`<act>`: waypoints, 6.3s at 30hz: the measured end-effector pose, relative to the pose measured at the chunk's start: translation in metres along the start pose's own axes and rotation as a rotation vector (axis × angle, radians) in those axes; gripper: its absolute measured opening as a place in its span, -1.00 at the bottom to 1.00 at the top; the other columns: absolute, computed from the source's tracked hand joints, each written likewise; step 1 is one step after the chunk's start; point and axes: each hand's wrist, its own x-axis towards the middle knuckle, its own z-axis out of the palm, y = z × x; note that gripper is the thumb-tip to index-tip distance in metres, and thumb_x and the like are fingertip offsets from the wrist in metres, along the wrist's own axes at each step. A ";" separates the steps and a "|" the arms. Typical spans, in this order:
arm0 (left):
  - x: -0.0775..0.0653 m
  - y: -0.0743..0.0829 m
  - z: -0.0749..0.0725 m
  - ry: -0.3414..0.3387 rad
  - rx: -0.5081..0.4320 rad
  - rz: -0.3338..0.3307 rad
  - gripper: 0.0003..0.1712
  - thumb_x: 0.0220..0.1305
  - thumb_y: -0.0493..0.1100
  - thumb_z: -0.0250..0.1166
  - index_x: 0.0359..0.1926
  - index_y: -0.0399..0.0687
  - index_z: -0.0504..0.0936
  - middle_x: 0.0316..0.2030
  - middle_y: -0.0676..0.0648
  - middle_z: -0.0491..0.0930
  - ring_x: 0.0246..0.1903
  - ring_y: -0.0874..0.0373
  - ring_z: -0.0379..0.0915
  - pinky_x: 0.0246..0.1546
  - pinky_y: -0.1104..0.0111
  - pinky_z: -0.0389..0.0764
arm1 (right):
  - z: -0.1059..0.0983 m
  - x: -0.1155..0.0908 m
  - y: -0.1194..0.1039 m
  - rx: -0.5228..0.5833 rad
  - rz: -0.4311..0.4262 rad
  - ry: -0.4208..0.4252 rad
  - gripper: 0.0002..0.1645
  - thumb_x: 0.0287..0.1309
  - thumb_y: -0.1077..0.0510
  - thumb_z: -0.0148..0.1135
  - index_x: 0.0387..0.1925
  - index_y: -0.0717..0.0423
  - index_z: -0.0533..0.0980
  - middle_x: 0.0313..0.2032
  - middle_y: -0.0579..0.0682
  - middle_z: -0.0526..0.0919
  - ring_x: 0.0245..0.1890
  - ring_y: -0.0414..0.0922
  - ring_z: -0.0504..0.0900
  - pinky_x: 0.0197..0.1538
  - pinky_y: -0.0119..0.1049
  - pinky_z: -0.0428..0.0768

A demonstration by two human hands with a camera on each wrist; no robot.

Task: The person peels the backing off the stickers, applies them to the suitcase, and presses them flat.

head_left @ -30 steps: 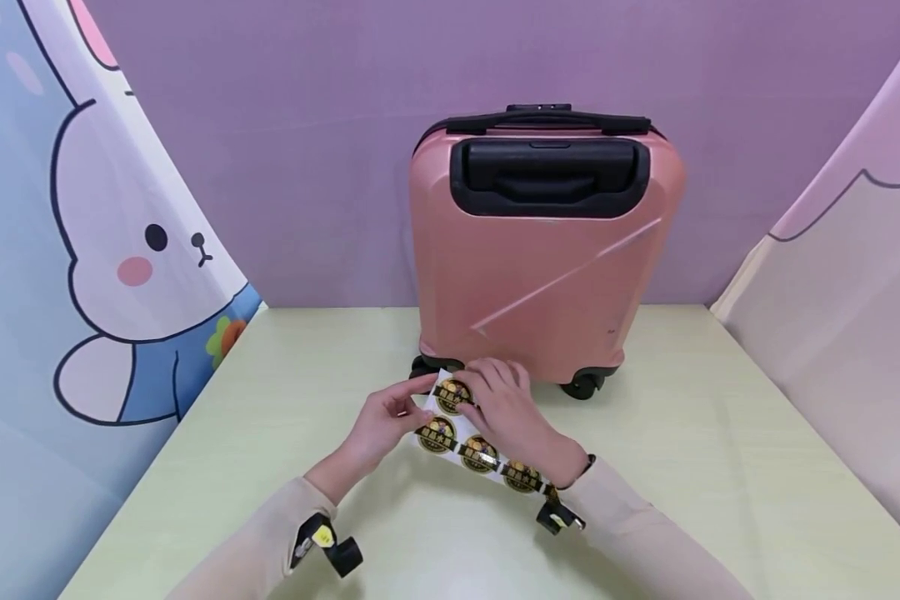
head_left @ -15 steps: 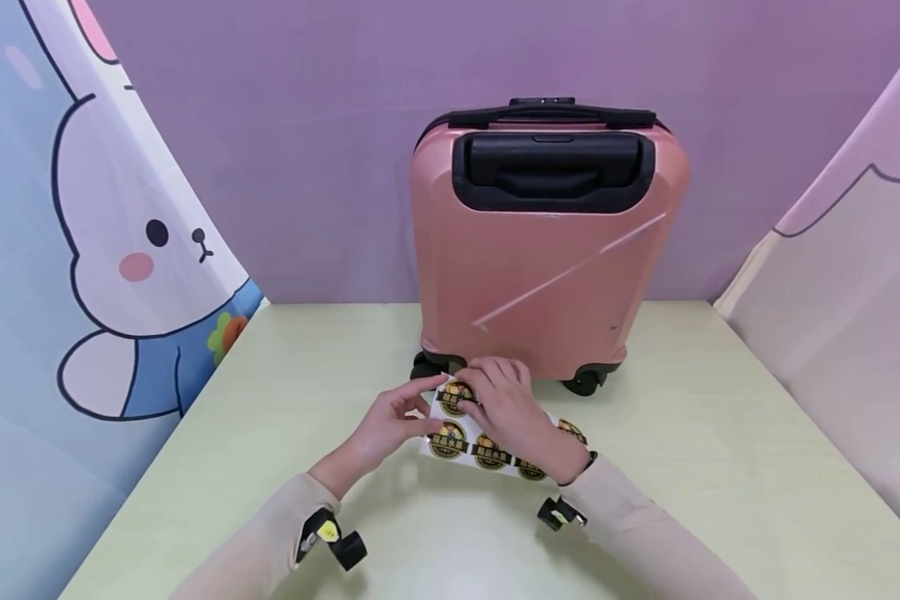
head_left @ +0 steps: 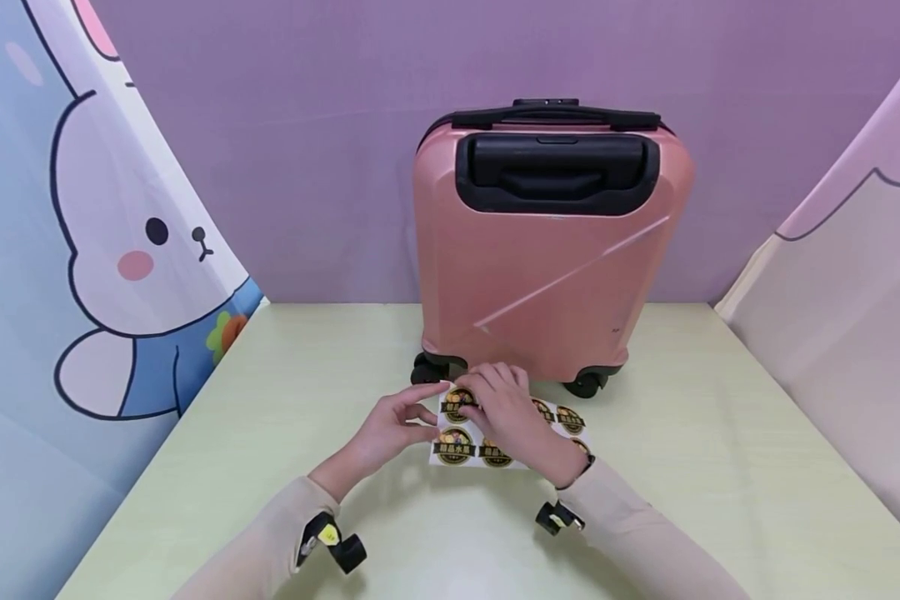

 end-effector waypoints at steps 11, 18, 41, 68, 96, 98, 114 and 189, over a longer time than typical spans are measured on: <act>0.001 -0.006 0.001 0.010 0.038 0.015 -0.30 0.12 -0.58 0.30 0.33 -0.32 0.44 0.31 -0.31 0.37 -0.20 0.10 0.60 -0.20 0.41 0.66 | 0.001 0.000 0.000 0.024 0.006 0.026 -0.54 -0.05 0.15 0.57 -0.12 0.08 0.54 -0.14 -0.03 0.60 -0.07 -0.01 0.51 0.02 0.05 0.36; 0.002 -0.008 0.005 0.020 -0.003 -0.007 -0.30 0.13 -0.58 0.30 0.33 -0.31 0.43 0.34 -0.33 0.31 -0.18 0.05 0.59 -0.16 0.38 0.67 | 0.000 0.000 0.002 0.048 0.037 0.013 -0.55 -0.07 0.18 0.58 -0.14 0.10 0.53 -0.17 -0.04 0.60 -0.09 -0.02 0.53 0.03 0.07 0.36; 0.002 -0.007 0.006 0.060 -0.042 -0.024 -0.29 0.12 -0.57 0.31 0.34 -0.32 0.42 0.31 -0.32 0.35 -0.19 0.10 0.58 -0.16 0.36 0.68 | -0.010 0.012 -0.001 0.233 0.065 -0.069 -0.71 0.03 0.45 0.43 -0.24 0.24 0.51 -0.29 0.03 0.55 -0.26 -0.05 0.55 -0.20 -0.28 0.61; -0.002 -0.008 0.006 0.055 -0.063 -0.135 -0.27 0.15 -0.54 0.30 0.37 -0.26 0.40 0.39 -0.29 0.27 -0.23 0.24 0.58 -0.12 0.35 0.67 | -0.025 0.020 0.005 0.412 0.196 -0.221 -0.86 0.18 0.46 0.28 -0.30 0.20 0.60 -0.35 -0.01 0.63 -0.41 -0.20 0.53 -0.33 -0.39 0.59; -0.005 -0.005 0.001 0.023 -0.079 -0.141 -0.30 0.12 -0.54 0.32 0.32 -0.29 0.44 0.36 -0.29 0.34 -0.22 0.20 0.61 -0.09 0.32 0.67 | -0.034 0.021 0.003 0.513 0.235 -0.277 -0.82 0.18 0.45 0.27 -0.30 0.15 0.63 -0.36 -0.08 0.66 -0.39 -0.24 0.56 -0.28 -0.36 0.62; -0.004 -0.006 0.001 0.025 -0.093 -0.161 -0.30 0.12 -0.53 0.32 0.33 -0.27 0.44 0.37 -0.28 0.33 -0.22 0.20 0.61 -0.08 0.31 0.67 | -0.034 0.021 0.004 0.518 0.239 -0.281 -0.82 0.18 0.45 0.27 -0.30 0.14 0.63 -0.36 -0.08 0.66 -0.38 -0.24 0.57 -0.27 -0.36 0.62; -0.001 -0.015 -0.002 0.039 -0.142 -0.204 -0.28 0.14 -0.49 0.34 0.36 -0.22 0.42 0.40 -0.23 0.30 -0.24 0.21 0.63 -0.04 0.27 0.65 | -0.047 0.020 0.018 0.587 0.334 -0.256 -0.81 0.21 0.46 0.24 -0.30 0.15 0.65 -0.31 -0.03 0.70 -0.34 -0.10 0.62 -0.24 -0.28 0.62; -0.004 -0.026 -0.026 0.035 0.045 -0.216 -0.58 0.32 -0.32 0.26 0.13 -0.53 0.49 -0.05 -0.43 0.60 -0.20 0.05 0.64 -0.17 0.22 0.71 | -0.083 0.049 0.036 0.887 0.566 -0.317 -0.87 0.21 0.44 0.20 -0.21 0.39 0.61 -0.39 0.00 0.66 -0.35 -0.12 0.62 -0.15 -0.23 0.70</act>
